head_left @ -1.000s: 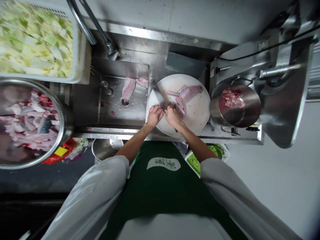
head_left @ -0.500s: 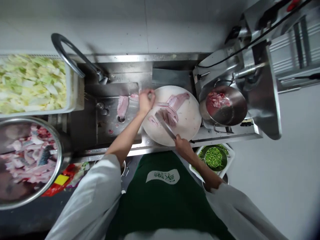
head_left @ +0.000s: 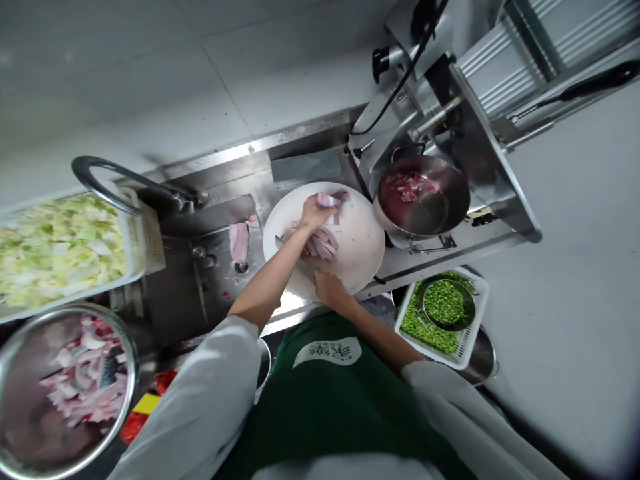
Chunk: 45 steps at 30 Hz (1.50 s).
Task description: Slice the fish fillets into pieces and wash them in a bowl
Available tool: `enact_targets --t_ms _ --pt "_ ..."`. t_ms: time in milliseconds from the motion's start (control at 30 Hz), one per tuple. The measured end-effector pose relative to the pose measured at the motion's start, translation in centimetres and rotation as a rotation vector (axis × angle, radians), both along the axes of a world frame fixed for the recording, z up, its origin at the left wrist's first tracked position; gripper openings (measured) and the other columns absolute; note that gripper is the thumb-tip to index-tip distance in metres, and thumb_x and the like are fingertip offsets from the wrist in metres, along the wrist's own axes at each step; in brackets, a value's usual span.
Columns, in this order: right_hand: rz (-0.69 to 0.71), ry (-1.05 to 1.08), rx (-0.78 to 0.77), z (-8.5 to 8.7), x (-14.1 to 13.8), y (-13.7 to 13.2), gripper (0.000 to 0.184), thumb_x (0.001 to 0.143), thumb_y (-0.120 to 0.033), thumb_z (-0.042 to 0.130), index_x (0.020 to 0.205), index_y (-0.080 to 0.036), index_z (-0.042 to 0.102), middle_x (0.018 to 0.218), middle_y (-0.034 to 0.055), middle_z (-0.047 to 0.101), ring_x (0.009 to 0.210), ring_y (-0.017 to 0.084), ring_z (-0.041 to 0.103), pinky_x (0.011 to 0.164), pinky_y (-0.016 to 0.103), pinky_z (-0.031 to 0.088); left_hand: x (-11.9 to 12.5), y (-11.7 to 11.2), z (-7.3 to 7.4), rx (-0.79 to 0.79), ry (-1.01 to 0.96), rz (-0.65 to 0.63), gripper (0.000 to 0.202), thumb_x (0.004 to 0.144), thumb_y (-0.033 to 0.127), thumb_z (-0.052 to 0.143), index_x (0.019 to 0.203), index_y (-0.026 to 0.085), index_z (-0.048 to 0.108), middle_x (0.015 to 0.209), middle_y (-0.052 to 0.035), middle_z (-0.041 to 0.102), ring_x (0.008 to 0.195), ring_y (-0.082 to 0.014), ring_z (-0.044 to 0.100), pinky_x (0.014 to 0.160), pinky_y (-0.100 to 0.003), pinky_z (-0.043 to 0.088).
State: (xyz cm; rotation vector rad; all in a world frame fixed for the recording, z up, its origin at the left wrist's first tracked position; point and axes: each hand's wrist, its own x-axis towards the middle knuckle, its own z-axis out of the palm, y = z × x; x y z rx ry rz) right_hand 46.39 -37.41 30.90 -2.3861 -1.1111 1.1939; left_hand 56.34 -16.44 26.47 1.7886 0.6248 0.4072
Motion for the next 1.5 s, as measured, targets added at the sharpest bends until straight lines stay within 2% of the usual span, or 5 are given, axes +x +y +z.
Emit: enact_targets --t_ms 167,567,933,1100,1500 --pt "-0.109 -0.074 0.008 -0.7 4.1 -1.6 0.040 0.109 -0.023 0.046 0.145 -0.013 0.058 0.126 0.0223 0.075 0.119 0.035 0.073 0.096 0.042 0.055 -10.0 -0.3 3.2 -0.121 -0.052 0.334 0.044 0.077 0.053 0.090 0.095 0.018 0.069 0.082 -0.0016 0.069 0.067 -0.0150 0.061 0.061 -0.027 0.050" --pt "-0.121 -0.292 0.056 3.5 2.0 1.0 0.045 0.114 -0.033 0.038 0.146 -0.009 0.057 0.110 0.0230 0.076 0.106 0.037 0.076 0.097 0.045 0.055 -26.7 -6.7 -2.3 0.415 0.108 0.699 0.021 0.100 0.039 0.062 0.092 0.021 0.067 0.086 -0.0061 0.065 0.080 -0.0215 0.061 0.078 -0.036 0.051" --pt "0.103 -0.245 -0.069 0.5 0.3 -0.4 0.032 0.111 -0.017 0.040 0.132 -0.007 0.061 0.117 0.0225 0.074 0.115 0.029 0.072 0.092 0.033 0.050 -22.4 -6.9 -4.6 0.584 0.229 0.007 0.026 0.107 0.034 0.057 0.117 0.021 0.078 0.130 -0.0137 0.069 0.119 -0.0309 0.058 0.104 -0.049 0.047" --pt "0.121 -0.276 -0.266 2.1 0.6 -4.2 0.031 0.113 -0.024 0.039 0.128 -0.010 0.062 0.110 0.0192 0.076 0.105 0.029 0.074 0.088 0.034 0.050 -22.9 -6.8 -5.0 0.573 0.145 -0.003 0.023 0.105 0.033 0.063 0.118 0.022 0.078 0.128 -0.0124 0.071 0.120 -0.0296 0.061 0.106 -0.048 0.046" --pt "0.079 -0.378 0.005 2.6 -1.3 4.4 0.040 0.110 -0.021 0.038 0.137 -0.003 0.062 0.114 0.0248 0.074 0.107 0.032 0.073 0.092 0.037 0.053 -29.2 -6.3 -4.1 0.636 -0.049 0.565 0.022 0.109 0.034 0.055 0.101 0.021 0.070 0.104 -0.0102 0.073 0.105 -0.0253 0.066 0.099 -0.045 0.050"
